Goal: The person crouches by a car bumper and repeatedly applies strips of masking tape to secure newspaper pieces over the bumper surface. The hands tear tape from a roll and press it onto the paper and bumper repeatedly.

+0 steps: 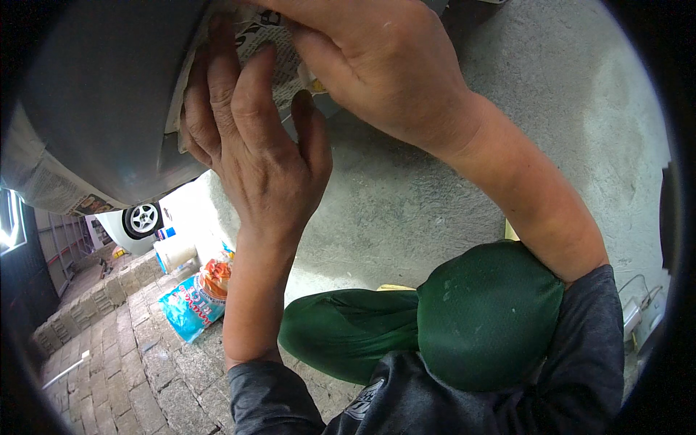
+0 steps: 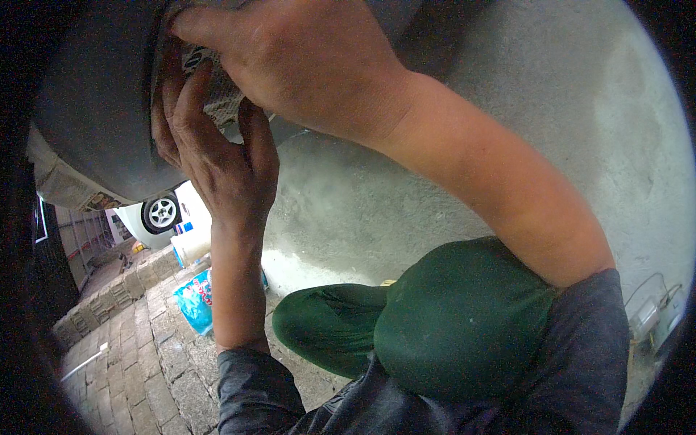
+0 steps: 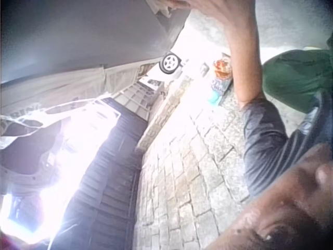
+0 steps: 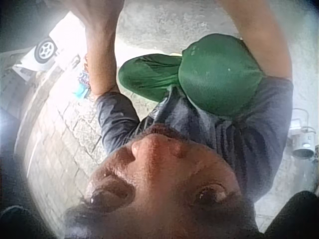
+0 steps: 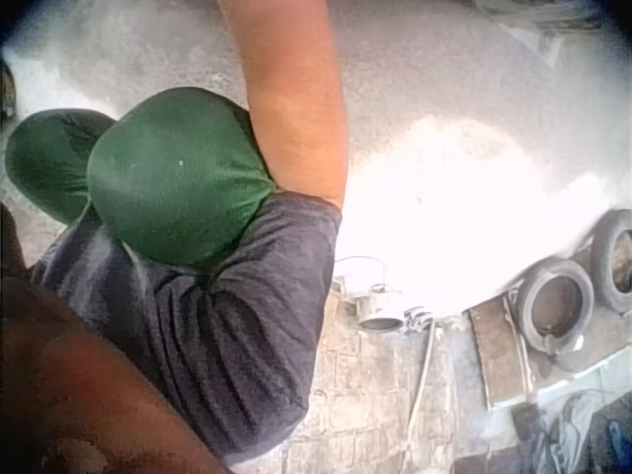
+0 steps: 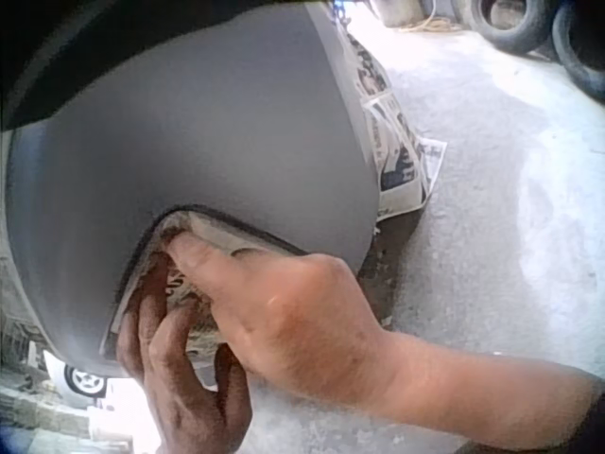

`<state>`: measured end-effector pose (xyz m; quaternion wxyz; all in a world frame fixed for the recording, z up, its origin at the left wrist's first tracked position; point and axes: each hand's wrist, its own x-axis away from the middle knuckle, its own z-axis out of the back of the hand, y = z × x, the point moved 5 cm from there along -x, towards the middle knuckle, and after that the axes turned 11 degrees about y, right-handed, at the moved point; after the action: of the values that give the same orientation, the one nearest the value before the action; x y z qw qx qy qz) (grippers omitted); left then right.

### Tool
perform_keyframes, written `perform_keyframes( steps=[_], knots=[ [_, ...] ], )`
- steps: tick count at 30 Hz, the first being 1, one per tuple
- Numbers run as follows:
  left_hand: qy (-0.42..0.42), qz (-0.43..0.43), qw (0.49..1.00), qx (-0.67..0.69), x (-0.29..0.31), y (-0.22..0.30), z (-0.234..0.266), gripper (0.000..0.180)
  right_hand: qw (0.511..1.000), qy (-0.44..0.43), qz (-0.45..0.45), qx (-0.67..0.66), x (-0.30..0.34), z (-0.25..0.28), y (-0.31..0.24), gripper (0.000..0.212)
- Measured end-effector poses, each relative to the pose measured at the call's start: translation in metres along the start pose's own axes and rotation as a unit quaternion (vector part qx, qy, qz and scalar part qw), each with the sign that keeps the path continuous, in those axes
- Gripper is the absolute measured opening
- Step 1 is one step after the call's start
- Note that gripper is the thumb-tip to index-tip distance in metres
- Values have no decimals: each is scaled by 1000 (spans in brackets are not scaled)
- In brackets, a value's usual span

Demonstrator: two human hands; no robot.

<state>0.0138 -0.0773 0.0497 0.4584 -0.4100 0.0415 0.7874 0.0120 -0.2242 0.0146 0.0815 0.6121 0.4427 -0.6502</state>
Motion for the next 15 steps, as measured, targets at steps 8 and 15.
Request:
perform_keyframes(
  steps=[8, 15],
  knots=[
    [-27, 24, 999, -16, -11, 1, 2, 58, 995, -66, 42, 57, -4, 2, -4, 33],
    [-9, 37, 999, -35, 0, -4, 4, 61, 985, -114, 47, 117, -12, 5, -13, 31]
  ],
)
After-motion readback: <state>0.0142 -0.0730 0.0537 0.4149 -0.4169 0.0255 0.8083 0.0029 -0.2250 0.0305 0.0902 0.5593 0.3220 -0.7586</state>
